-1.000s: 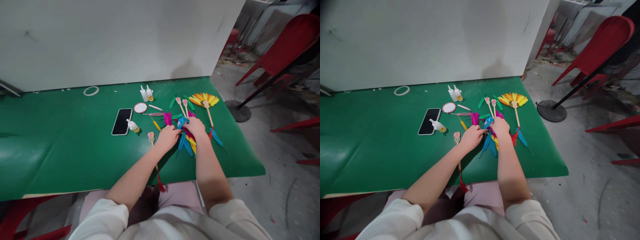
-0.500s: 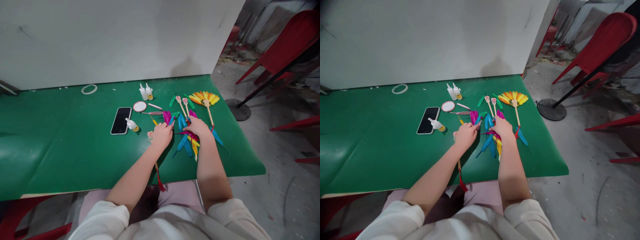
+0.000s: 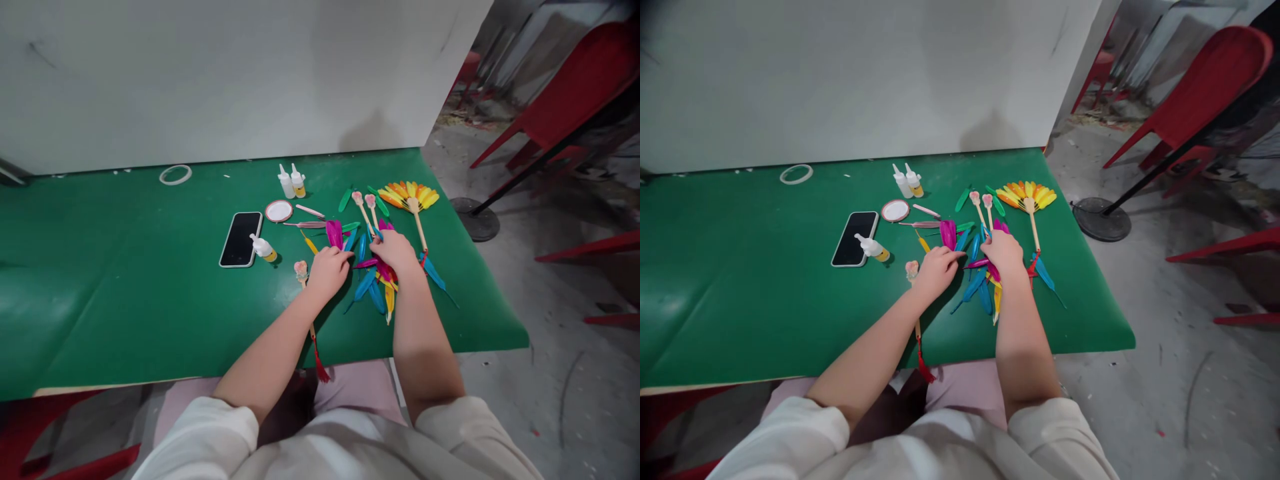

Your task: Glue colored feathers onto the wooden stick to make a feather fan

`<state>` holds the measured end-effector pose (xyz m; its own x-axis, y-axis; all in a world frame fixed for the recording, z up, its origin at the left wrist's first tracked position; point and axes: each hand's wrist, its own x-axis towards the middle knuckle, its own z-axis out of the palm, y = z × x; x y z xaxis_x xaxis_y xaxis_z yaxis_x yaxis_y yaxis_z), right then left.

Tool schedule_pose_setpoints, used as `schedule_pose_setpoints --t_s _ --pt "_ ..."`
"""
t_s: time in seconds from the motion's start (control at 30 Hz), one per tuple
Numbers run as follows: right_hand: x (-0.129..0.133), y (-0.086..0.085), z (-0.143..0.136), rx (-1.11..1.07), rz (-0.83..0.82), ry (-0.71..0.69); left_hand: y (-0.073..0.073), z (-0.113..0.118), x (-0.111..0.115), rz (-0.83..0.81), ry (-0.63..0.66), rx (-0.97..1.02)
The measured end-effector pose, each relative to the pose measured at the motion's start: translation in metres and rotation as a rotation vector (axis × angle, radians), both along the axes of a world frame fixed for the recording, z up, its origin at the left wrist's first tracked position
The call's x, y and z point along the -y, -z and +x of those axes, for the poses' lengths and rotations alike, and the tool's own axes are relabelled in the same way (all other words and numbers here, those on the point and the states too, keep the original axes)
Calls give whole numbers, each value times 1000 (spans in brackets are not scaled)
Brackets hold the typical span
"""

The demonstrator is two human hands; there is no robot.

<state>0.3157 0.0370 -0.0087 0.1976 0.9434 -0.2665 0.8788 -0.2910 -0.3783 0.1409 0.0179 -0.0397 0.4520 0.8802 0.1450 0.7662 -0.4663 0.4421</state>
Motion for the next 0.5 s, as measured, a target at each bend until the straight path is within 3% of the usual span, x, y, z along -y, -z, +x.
schedule_pose_setpoints --t_s 0.13,0.27,0.37,0.5 --pt "-2 -1 3 -126 149 43 3 -3 -3 10 -65 167" --pt "-2 -1 -3 -699 423 98 1 -2 -2 29 -126 344" --pt "-1 -4 -18 -938 418 103 -3 -1 -1 38 -171 457" --pt "3 -7 -39 -1077 349 47 -3 -2 -2 2 -213 578"
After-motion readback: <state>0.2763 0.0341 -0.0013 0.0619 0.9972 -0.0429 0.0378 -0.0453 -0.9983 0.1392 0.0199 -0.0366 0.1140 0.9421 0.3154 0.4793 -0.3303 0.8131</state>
